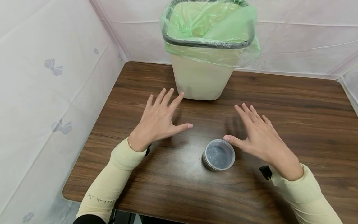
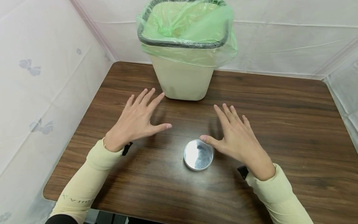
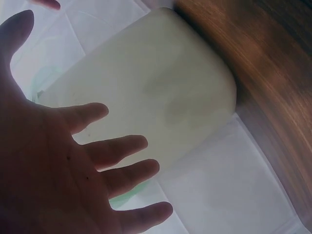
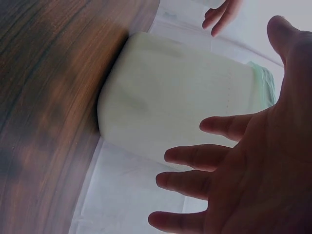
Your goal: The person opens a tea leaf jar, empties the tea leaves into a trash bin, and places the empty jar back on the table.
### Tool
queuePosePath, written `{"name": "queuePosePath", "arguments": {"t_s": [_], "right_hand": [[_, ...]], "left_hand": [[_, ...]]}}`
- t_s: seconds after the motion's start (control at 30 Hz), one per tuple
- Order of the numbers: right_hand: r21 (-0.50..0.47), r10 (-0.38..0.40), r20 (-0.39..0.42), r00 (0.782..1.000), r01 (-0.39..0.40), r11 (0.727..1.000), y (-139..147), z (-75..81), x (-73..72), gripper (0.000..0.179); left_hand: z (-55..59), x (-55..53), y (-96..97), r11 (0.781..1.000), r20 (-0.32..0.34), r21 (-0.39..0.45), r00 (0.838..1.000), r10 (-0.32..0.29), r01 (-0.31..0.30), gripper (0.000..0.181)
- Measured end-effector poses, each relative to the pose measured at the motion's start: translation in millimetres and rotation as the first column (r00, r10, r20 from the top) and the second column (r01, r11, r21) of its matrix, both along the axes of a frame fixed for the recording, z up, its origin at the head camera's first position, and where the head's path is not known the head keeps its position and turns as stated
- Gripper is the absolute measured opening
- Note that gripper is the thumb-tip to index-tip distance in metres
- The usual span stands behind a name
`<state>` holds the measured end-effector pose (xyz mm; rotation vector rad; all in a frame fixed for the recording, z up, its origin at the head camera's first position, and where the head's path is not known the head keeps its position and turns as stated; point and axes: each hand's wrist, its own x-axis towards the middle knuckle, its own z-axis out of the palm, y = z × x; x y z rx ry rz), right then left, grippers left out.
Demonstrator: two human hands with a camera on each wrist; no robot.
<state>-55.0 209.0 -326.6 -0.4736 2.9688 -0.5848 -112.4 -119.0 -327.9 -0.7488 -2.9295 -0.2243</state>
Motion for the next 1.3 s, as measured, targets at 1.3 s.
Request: {"name": "queuePosePath", "arguments": {"t_s": [1.3], "right_hand": [[-0.041,0.166,-0.052,0.985,-0.169,0.985,-12,-13.0,12.1,0.100]], "left_hand": [[-13.4,5.6,8.3,0.994,0.048,-0.048,0.994,-0.094,0.096,0.105]]}}
